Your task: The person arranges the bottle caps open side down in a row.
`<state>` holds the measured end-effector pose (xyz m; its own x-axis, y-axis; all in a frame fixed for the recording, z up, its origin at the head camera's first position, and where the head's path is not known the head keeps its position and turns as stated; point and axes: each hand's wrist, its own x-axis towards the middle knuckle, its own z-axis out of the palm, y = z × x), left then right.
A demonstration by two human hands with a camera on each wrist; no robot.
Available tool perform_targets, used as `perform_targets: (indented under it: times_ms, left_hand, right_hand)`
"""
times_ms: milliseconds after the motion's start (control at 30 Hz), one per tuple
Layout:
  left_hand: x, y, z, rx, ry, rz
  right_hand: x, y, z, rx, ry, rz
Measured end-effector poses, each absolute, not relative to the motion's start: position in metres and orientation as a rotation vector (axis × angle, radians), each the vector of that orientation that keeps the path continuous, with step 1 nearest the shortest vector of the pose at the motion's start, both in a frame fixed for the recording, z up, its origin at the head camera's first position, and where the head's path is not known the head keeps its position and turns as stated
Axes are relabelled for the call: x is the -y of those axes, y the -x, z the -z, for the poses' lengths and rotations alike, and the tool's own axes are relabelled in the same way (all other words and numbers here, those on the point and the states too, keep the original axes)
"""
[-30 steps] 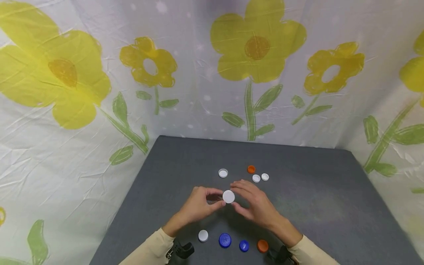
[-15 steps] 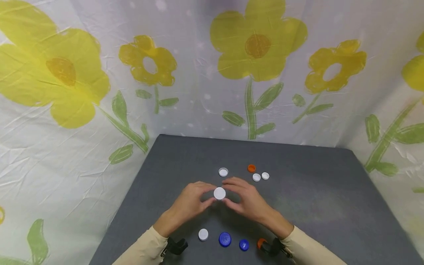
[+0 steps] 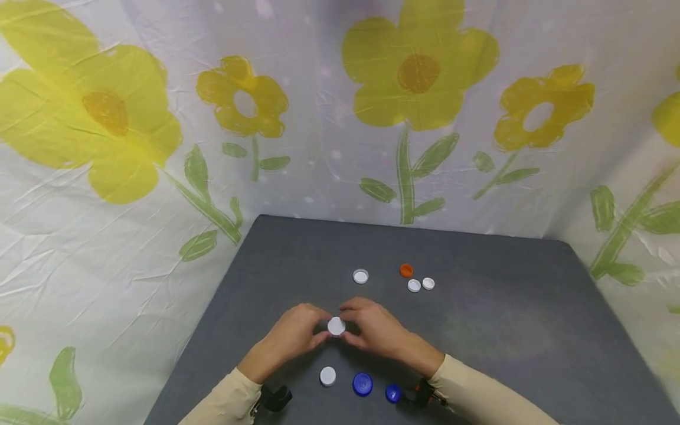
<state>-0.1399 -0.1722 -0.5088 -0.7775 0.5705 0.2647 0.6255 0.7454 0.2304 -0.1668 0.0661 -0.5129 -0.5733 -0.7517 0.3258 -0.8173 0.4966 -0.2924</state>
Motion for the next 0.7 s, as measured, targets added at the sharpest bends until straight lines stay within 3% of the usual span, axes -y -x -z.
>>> perform_targets:
  times_ms: [700]
  left_hand:
    - [0.172, 0.136, 0.538, 2.782, 0.956, 0.176]
  right_hand:
    - [-0.046, 0.167, 0.536, 2.633, -1.417, -0.469]
